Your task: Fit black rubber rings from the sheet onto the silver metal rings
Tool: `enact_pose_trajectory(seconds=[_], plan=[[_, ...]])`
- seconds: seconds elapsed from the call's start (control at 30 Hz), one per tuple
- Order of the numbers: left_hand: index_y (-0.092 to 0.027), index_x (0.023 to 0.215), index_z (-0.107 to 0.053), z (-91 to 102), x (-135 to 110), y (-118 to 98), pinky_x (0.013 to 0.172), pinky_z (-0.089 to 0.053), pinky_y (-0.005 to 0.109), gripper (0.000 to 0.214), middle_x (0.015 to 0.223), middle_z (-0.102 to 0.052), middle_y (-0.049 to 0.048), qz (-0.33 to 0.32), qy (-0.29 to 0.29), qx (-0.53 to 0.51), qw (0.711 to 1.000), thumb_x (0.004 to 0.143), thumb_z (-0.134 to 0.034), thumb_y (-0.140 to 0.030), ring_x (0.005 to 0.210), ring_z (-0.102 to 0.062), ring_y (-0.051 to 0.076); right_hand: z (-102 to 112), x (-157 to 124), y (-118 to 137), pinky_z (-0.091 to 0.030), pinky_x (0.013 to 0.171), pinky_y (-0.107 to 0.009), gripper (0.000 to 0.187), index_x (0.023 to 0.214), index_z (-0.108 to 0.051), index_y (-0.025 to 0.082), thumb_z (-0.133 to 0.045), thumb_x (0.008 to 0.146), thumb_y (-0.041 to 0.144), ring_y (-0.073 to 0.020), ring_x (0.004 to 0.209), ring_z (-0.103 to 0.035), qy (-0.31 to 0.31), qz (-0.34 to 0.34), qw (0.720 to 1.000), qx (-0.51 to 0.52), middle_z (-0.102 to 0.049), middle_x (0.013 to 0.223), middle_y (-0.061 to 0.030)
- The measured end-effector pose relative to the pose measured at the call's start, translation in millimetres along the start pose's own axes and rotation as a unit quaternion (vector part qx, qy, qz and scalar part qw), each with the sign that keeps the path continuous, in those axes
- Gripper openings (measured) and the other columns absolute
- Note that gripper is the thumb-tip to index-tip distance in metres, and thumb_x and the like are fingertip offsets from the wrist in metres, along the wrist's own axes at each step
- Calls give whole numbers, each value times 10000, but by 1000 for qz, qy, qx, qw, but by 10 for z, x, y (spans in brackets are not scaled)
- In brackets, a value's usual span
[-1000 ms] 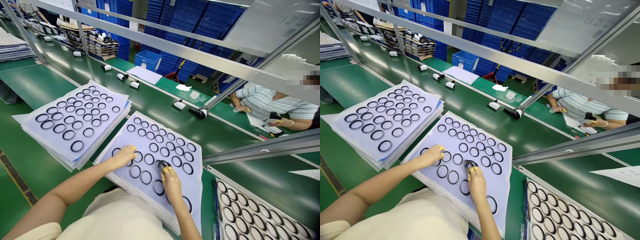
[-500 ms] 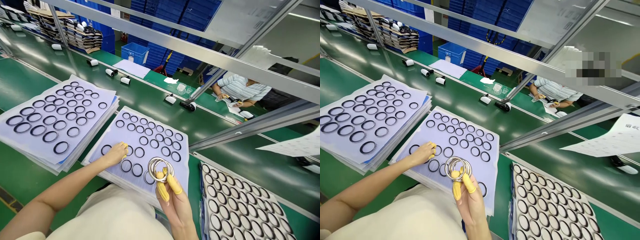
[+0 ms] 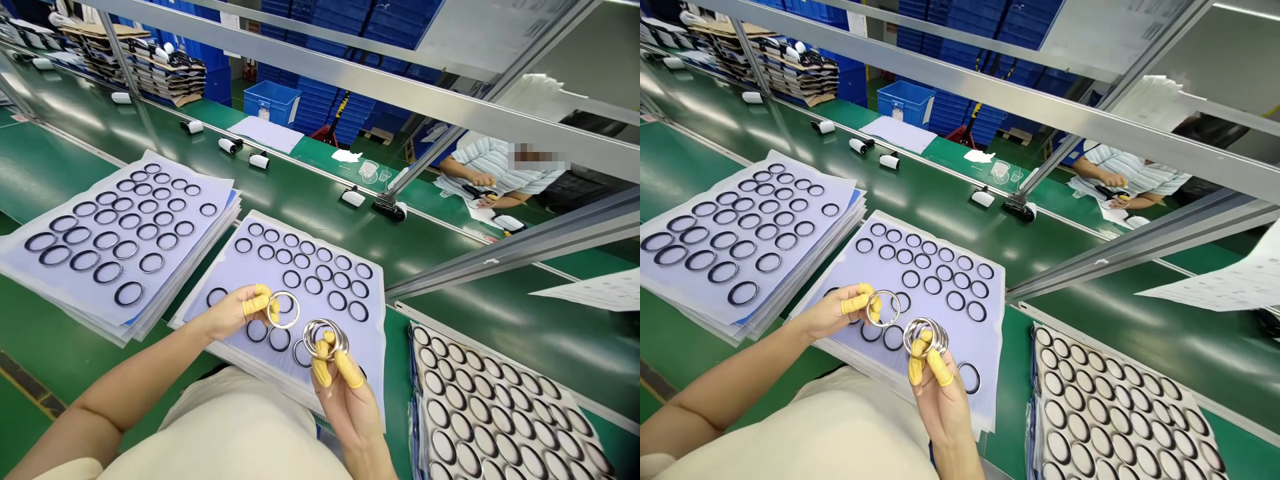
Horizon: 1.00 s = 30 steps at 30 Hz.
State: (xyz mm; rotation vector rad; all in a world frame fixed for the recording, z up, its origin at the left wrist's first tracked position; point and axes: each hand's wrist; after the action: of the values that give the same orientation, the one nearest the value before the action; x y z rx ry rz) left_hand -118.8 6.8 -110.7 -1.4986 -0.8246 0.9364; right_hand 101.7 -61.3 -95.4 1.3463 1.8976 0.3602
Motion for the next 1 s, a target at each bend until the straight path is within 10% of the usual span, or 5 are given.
enact_pose_trajectory(seconds=[0.2,0.33,0.5,0.7,1.0], plan=[[-130,811,-572,-184,-124,-279,606,-461,228,337,780,-626,46,61,99,-311,943,802,-712,-437,686,-612,129,13,20,-46,-374,411,-195,190,798,-735,196,-788,738,368,-78,463,-462,42,-15,998,-54,-666,697,-28],[-123,796,-593,-218,-131,-317,595,-458,225,340,764,-633,43,85,105,-324,936,776,-742,-428,690,-622,135,-55,-1,-39,-353,389,-190,221,746,-736,191,-790,729,404,-81,413,-439,64,-20,995,-74,-633,554,-11],[-146,794,-540,-247,-112,-299,643,-484,251,347,754,-623,28,79,101,-209,969,835,-651,-472,673,-606,127,-126,-8,-23,-307,379,-195,242,801,-752,174,-803,715,394,-78,392,-401,99,-37,991,-84,-609,512,-8],[-164,882,-568,-194,192,43,914,-443,389,78,980,-604,74,-36,-3,252,967,920,-513,-205,966,-562,207,-78,13,24,-334,410,-183,205,815,-747,219,-830,692,359,-52,428,-389,22,19,998,-50,-668,677,-12],[-145,670,-529,-197,546,742,1006,-304,521,187,1067,-560,144,-2,-12,281,960,769,-553,12,1119,-442,304,141,-11,25,-382,407,-193,233,890,-715,247,-815,711,357,-63,469,-393,-26,47,998,-34,-653,775,-5]])
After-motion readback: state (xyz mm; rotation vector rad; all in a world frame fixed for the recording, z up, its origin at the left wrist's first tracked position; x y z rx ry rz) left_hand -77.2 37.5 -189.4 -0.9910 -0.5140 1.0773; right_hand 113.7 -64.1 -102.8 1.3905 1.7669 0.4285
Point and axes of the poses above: each hand's wrist, its own x-axis towards the middle knuckle, its own z-axis out of the back of the hand, y = z × x
